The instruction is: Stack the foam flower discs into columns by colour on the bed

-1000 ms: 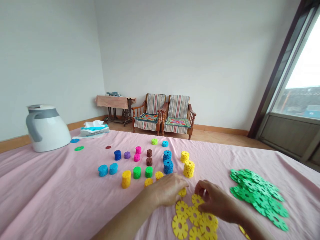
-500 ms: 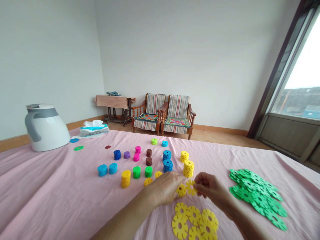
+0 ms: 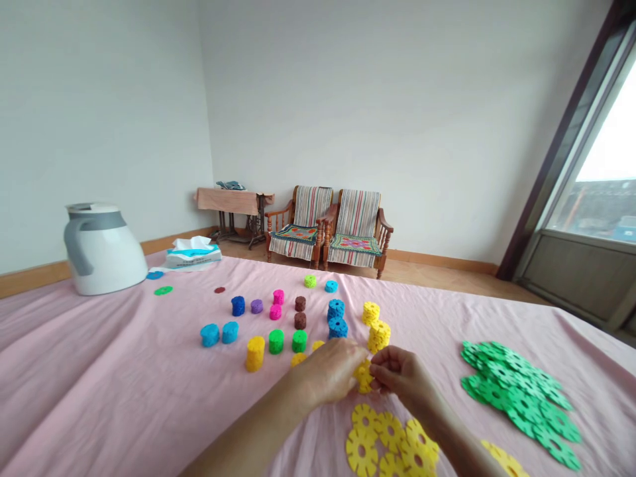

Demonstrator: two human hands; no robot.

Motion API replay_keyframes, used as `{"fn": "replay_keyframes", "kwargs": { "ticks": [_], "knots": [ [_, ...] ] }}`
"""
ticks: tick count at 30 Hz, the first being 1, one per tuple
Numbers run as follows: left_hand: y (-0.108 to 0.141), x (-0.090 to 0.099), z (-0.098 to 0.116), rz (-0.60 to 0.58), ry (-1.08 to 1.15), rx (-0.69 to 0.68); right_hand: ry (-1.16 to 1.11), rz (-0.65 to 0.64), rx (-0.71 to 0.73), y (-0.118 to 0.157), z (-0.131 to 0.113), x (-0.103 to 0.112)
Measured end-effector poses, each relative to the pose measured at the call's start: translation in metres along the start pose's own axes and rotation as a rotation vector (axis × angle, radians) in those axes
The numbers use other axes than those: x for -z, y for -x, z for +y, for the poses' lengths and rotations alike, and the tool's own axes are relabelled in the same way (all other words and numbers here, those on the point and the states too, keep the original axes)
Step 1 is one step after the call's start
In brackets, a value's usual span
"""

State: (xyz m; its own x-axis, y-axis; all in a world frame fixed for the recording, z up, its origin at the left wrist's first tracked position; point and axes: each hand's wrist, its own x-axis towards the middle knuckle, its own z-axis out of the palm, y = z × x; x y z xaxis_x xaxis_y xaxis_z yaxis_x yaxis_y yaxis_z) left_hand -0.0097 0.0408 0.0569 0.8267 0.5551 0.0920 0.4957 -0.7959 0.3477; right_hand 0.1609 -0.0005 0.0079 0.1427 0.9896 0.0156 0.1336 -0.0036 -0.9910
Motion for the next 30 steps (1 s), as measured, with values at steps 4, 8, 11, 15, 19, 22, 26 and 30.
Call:
{"fn": "replay_keyframes", "kwargs": {
  "ticks": [4, 8, 11, 15, 19, 22, 26, 30],
  "knots": [
    [-0.003, -0.006, -0.001, 0.061, -0.085, -0.016, -0.016, 0.016, 0.019, 0.000, 0.001, 0.000],
    [-0.003, -0.007, -0.001, 0.046, -0.093, 0.006, 0.032, 0.036, 0.029, 0.001, 0.000, 0.002],
    [-0.001, -0.004, 0.001, 0.049, -0.072, 0.012, 0.103, 0.068, 0.057, 0.001, -0.002, 0.008],
    [0.002, 0.004, 0.006, 0.056, -0.105, 0.026, 0.280, 0.163, 0.087, -0.004, -0.003, 0.031],
    [0.003, 0.005, 0.011, 0.073, -0.091, -0.046, 0.414, 0.296, 0.108, -0.009, -0.003, 0.060],
    [0.002, 0.000, 0.013, 0.079, -0.041, -0.080, 0.522, 0.372, 0.063, -0.008, -0.005, 0.076],
    [0.000, -0.011, 0.013, 0.089, -0.004, -0.067, 0.608, 0.416, 0.047, -0.005, -0.007, 0.083],
    [-0.002, -0.017, 0.012, 0.099, -0.034, -0.053, 0.619, 0.411, 0.051, -0.003, -0.008, 0.082]
  ]
}}
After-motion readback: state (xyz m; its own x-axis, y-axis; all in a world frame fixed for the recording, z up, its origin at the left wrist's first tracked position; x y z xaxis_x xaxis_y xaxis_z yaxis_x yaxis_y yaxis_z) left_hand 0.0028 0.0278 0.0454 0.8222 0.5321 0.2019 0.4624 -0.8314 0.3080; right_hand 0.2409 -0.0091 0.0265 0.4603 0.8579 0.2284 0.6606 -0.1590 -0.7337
